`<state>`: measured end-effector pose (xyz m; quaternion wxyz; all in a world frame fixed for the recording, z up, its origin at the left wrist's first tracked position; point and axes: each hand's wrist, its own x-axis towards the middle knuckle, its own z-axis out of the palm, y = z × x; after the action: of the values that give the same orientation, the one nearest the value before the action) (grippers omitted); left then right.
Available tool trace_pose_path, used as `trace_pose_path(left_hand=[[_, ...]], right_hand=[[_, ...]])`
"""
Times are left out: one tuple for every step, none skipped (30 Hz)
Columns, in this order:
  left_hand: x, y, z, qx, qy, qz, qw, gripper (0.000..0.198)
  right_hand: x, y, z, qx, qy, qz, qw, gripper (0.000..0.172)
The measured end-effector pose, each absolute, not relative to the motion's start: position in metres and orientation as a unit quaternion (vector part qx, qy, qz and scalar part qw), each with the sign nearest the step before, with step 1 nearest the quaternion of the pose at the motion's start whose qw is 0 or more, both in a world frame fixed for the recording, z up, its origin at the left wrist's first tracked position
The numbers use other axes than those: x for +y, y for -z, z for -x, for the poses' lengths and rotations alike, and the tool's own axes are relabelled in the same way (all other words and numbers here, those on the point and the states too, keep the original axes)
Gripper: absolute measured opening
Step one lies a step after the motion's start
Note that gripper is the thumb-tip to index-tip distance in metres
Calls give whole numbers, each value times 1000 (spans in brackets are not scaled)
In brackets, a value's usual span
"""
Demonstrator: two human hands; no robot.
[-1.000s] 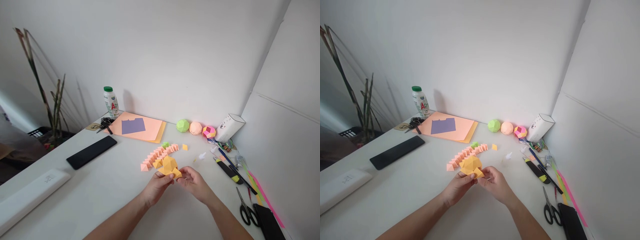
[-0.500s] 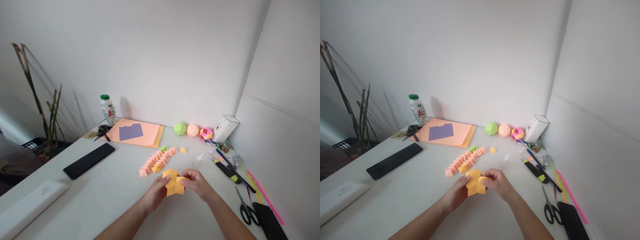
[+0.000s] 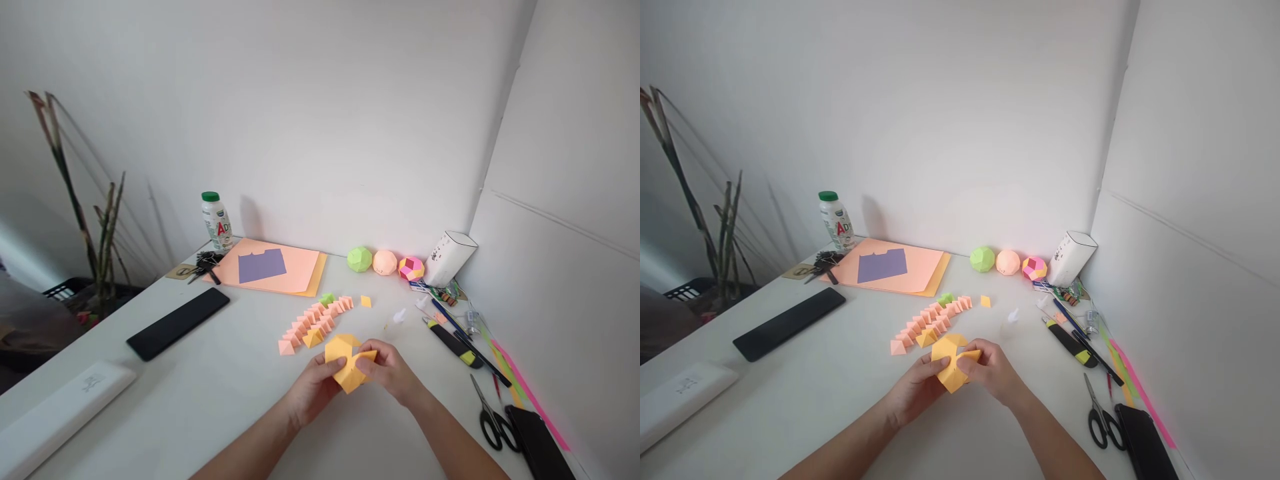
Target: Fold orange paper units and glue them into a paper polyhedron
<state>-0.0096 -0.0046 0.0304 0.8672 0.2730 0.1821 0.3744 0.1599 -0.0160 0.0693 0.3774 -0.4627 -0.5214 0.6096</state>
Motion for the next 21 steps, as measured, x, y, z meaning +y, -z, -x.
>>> trace_pose_path(left_hand=[[-4,-30,9,183,-376,-272,867,27],[-4,-29,9,185,-377,-270,867,26],[-4,-28,9,186,-378,-268,867,24],[-5,-28,9,184,-379,-267,867,22],[-5,-28,9,181,-381,-265,867,20],[-5,-27,9,178,-384,-262,868,18],[-5,-27,10,174,-386,-259,868,16],[-6,-27,10,171,-388,-255,869,15],[-6,-27,10,168,-390,-251,870,15],[-6,-27,10,166,-391,-248,870,15],[-6,-27,10,165,-392,-246,871,15],[-6,-27,9,165,-393,-243,871,14],[-5,-27,9,165,-394,-241,872,14],[-5,-26,9,165,-394,-238,872,14],[-5,-26,9,165,-396,-235,872,15],[-5,-26,9,164,-397,-233,873,15],[-5,-25,9,163,-399,-230,873,14],[-4,-25,9,162,-400,-228,873,14],[-4,-25,9,162,-401,-227,873,13],[-4,-25,9,162,-401,-227,873,12],[-4,-25,9,162,-401,-228,872,12]], right_hand=[[-17,-70,-159,-528,-595,469,384,17],[-17,-70,-158,-536,-578,474,393,18],[-18,-70,-157,-544,-561,476,402,19],[-19,-71,-156,-552,-547,477,411,19],[-20,-71,-155,-558,-533,478,419,20],[-21,-71,-153,-563,-520,481,426,20],[-22,-71,-152,-565,-509,486,431,21],[-23,-71,-150,-564,-501,492,435,22],[-24,-71,-149,-559,-495,499,440,23],[-25,-71,-147,-552,-491,507,445,24],[-27,-71,-146,-543,-488,514,450,26],[-28,-71,-145,-535,-485,522,455,27],[-29,-71,-143,-527,-482,528,458,27],[-29,-71,-142,-522,-480,534,461,28],[-30,-70,-141,-519,-479,537,461,28],[-31,-70,-141,-517,-478,540,461,28],[-31,-69,-140,-515,-476,542,462,28],[-31,-69,-140,-512,-473,547,463,28],[-31,-69,-139,-509,-469,551,466,28],[-32,-68,-139,-507,-464,555,467,28],[-32,-68,-139,-507,-460,559,469,28]])
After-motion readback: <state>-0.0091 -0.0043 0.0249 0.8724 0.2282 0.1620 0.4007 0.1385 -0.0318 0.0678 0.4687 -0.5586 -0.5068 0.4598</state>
